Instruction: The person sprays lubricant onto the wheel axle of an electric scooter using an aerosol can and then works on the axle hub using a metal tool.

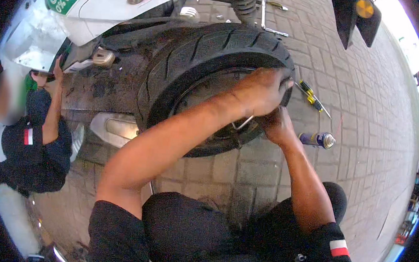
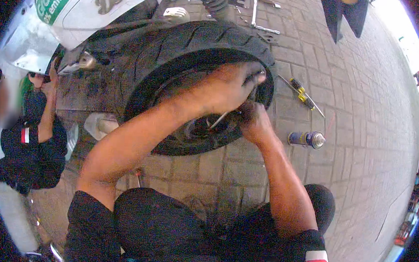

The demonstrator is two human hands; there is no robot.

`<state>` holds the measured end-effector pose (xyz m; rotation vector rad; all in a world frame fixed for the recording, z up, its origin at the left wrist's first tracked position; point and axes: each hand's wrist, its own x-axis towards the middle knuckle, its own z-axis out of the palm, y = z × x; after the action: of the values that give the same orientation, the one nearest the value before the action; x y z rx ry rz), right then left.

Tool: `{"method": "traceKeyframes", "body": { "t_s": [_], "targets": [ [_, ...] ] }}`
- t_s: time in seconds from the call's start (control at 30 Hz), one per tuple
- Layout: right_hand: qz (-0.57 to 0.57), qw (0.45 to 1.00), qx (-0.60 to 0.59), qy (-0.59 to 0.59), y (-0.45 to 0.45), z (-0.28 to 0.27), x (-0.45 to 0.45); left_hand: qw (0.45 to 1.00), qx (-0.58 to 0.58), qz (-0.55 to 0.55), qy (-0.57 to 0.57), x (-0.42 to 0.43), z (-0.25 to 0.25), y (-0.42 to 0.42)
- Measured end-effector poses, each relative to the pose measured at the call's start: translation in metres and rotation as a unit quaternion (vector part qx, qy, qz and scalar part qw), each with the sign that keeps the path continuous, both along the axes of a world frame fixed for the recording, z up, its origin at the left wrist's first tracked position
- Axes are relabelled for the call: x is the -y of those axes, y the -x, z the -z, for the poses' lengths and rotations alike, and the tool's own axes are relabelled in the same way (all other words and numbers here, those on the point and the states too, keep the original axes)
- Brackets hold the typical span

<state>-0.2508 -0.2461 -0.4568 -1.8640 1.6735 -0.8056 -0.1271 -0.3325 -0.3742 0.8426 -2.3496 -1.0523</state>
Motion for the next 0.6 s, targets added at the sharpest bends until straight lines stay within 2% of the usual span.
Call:
{"method": "traceKeyframes", "body": {
  "t_s": [0.07, 0.1, 0.2, 0.3, 0.33, 0.4, 0.5, 0.6],
  "targets": [
    [-0.008, 0.998, 0.062, -0.008, 0.004, 0.012, 0.002, 0.999, -0.022, -0.025, 0.020, -0.008, 0.004, -0.010],
    [-0.048, 0.993, 0.103, -0.019, 0.008, 0.018, 0.004, 0.999, -0.029, -0.036, 0.005, -0.010, 0.000, -0.018],
    [-0.053, 0.997, 0.060, 0.008, -0.005, -0.002, 0.006, 0.996, -0.043, -0.073, -0.009, -0.018, -0.007, -0.043],
    [-0.048, 0.996, 0.075, -0.032, -0.010, -0.011, 0.009, 0.981, -0.053, -0.183, -0.042, -0.028, -0.024, -0.080],
    [-0.045, 0.996, 0.074, -0.038, -0.009, -0.011, 0.010, 0.974, -0.073, -0.210, -0.041, -0.032, -0.021, -0.094],
    [-0.045, 0.996, 0.067, -0.046, -0.008, -0.014, 0.011, 0.949, -0.131, -0.285, 0.032, -0.050, -0.015, -0.119],
    [-0.042, 0.995, 0.060, -0.065, -0.007, -0.015, 0.011, 0.911, -0.135, -0.381, 0.077, -0.076, 0.013, -0.154],
    [-0.034, 0.992, 0.059, -0.108, -0.005, -0.017, 0.011, 0.910, -0.137, -0.390, 0.014, -0.104, 0.034, -0.186]
  ]
}}
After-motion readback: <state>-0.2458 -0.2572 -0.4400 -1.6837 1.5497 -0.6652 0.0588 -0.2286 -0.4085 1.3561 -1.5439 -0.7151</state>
